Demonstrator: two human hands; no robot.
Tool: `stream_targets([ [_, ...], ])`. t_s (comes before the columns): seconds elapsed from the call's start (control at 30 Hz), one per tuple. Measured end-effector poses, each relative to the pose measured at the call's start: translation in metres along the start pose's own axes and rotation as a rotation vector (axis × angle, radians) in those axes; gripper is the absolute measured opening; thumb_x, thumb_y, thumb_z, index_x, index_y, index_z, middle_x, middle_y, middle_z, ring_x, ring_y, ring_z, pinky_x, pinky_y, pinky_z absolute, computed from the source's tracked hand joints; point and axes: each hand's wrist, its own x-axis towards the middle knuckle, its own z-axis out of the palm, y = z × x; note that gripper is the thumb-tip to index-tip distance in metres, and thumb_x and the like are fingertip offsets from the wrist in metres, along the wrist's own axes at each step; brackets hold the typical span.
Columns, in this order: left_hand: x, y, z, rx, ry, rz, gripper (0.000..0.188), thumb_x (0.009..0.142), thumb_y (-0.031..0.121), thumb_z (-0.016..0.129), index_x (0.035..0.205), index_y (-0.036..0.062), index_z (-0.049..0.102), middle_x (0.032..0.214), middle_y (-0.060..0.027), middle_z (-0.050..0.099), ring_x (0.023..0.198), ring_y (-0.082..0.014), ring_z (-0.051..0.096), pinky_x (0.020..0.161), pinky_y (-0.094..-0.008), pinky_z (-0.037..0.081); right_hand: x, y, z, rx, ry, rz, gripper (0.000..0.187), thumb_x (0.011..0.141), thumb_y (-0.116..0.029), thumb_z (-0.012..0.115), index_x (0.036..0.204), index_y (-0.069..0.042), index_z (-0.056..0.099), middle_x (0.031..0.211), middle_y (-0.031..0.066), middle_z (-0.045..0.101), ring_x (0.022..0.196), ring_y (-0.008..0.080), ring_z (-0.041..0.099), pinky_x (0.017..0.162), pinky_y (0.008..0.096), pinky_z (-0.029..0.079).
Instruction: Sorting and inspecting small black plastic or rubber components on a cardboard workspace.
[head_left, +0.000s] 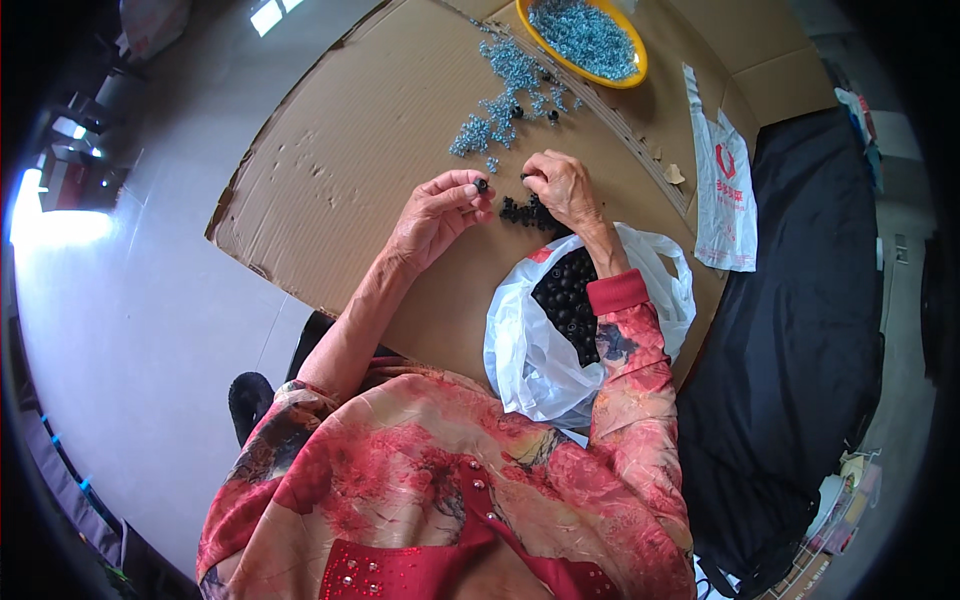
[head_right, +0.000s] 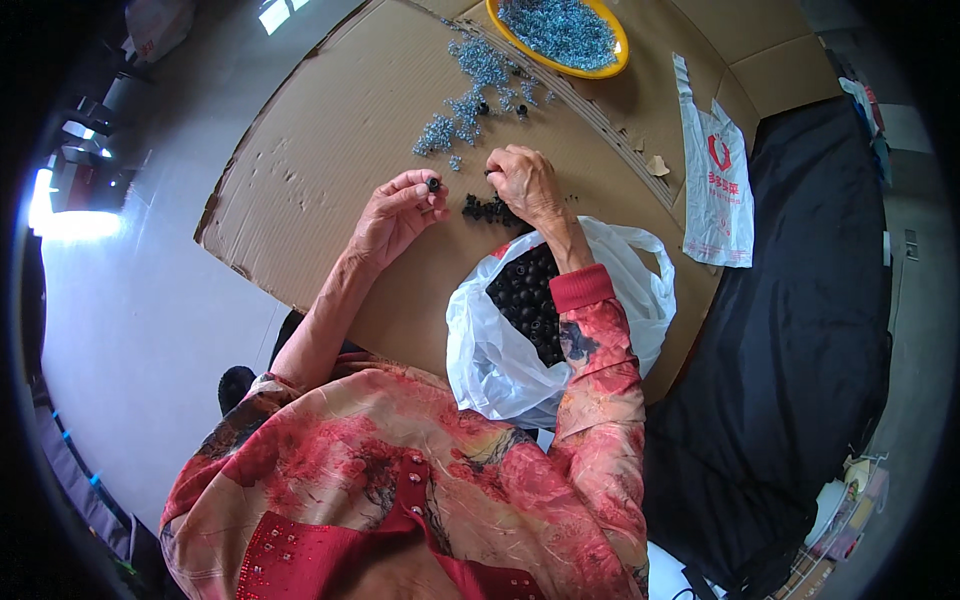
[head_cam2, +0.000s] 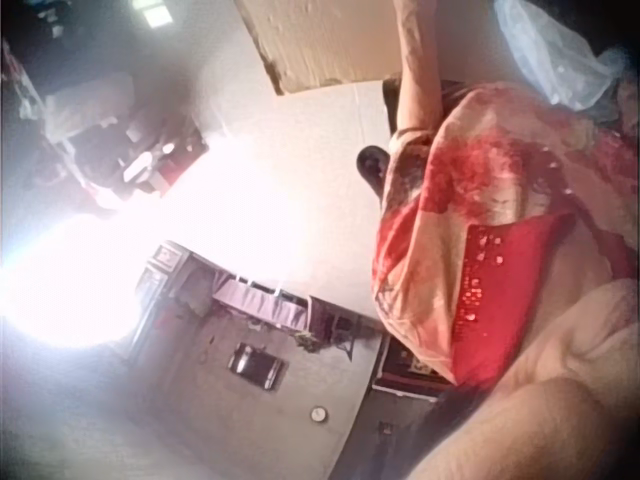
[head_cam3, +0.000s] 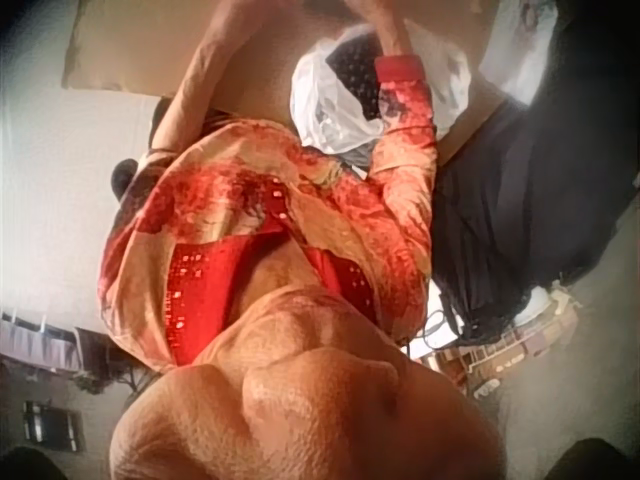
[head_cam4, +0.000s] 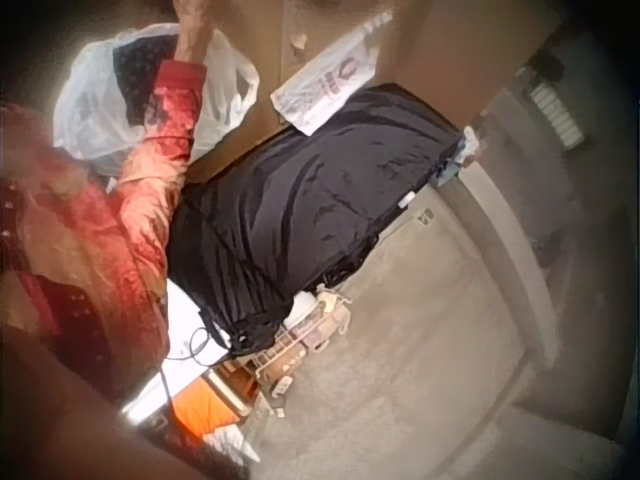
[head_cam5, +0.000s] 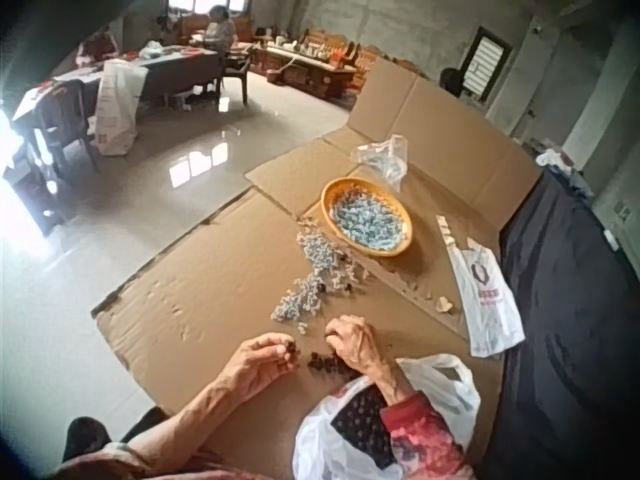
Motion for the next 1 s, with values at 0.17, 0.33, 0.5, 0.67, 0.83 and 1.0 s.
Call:
stream_targets([
  [0.17, 0.001, 0.000, 0.005, -0.021, 0.027, -0.006, 0.015, 0.086, 0.009, 0.056, 0.099, 0.0015, 0.057, 0.090, -0.0085, 0.060, 0.080, -0.0142, 0.058, 0.077, -0.0326, 0.048, -0.002, -0.012, -0.008, 0.074, 0.011, 0.032, 0.009, 0.072, -0.006, 0.060, 0.080, -0.002, 0.062, 0.071, 0.0116, 0.061, 0.065, 0.0246, 0.060, 0.061, 0.0326, 0.048],
  [0.33, 0.000, 0.000, 0.043, -0.026, -0.027, -0.020, 0.018, 0.085, 0.011, 0.057, 0.101, 0.0026, 0.058, 0.092, -0.0081, 0.061, 0.079, -0.0138, 0.059, 0.077, -0.0332, 0.049, -0.017, -0.049, -0.052, 0.549, 0.085, 0.208, 0.013, 0.073, -0.007, 0.065, 0.085, -0.003, 0.064, 0.075, 0.0040, 0.065, 0.069, 0.0093, 0.059, 0.063, 0.0234, 0.047],
  [0.5, 0.000, 0.004, 0.070, -0.071, -0.067, -0.004, 0.018, 0.086, 0.011, 0.057, 0.102, 0.0031, 0.058, 0.093, -0.0077, 0.062, 0.080, -0.0140, 0.059, 0.078, -0.0346, 0.048, -0.019, -0.092, -0.097, 0.064, 0.132, -0.150, 0.009, 0.070, -0.003, 0.063, 0.078, -0.003, 0.060, 0.074, 0.0086, 0.063, 0.070, 0.0213, 0.060, 0.067, 0.0320, 0.046],
  [0.67, 0.002, -0.002, 0.089, -0.082, -0.067, -0.006, 0.017, 0.085, 0.009, 0.058, 0.099, -0.0001, 0.058, 0.088, -0.0090, 0.062, 0.075, -0.0142, 0.059, 0.074, -0.0322, 0.050, -0.020, -0.104, -0.115, -0.117, 0.156, -0.309, 0.005, 0.070, -0.005, 0.060, 0.072, -0.003, 0.056, 0.067, 0.0076, 0.057, 0.066, 0.0230, 0.056, 0.070, 0.0336, 0.040],
  [0.83, 0.001, -0.003, 0.100, -0.020, -0.109, 0.025, 0.017, 0.085, 0.008, 0.058, 0.099, -0.0008, 0.058, 0.086, -0.0088, 0.062, 0.076, -0.0150, 0.060, 0.075, -0.0318, 0.051, -0.024, -0.107, -0.122, -0.190, 0.141, -0.335, 0.004, 0.070, -0.005, 0.060, 0.072, -0.003, 0.057, 0.067, 0.0073, 0.057, 0.065, 0.0224, 0.056, 0.070, 0.0334, 0.040],
  [1.0, 0.003, 0.000, 0.113, -0.100, -0.119, 0.018, 0.016, 0.085, 0.008, 0.057, 0.098, -0.0011, 0.059, 0.086, -0.0100, 0.063, 0.073, -0.0169, 0.061, 0.074, -0.0313, 0.052, -0.033, -0.111, -0.126, 0.045, 0.222, -0.213, 0.007, 0.072, -0.006, 0.064, 0.076, -0.003, 0.061, 0.073, 0.0076, 0.061, 0.068, 0.0208, 0.059, 0.065, 0.0306, 0.044],
])
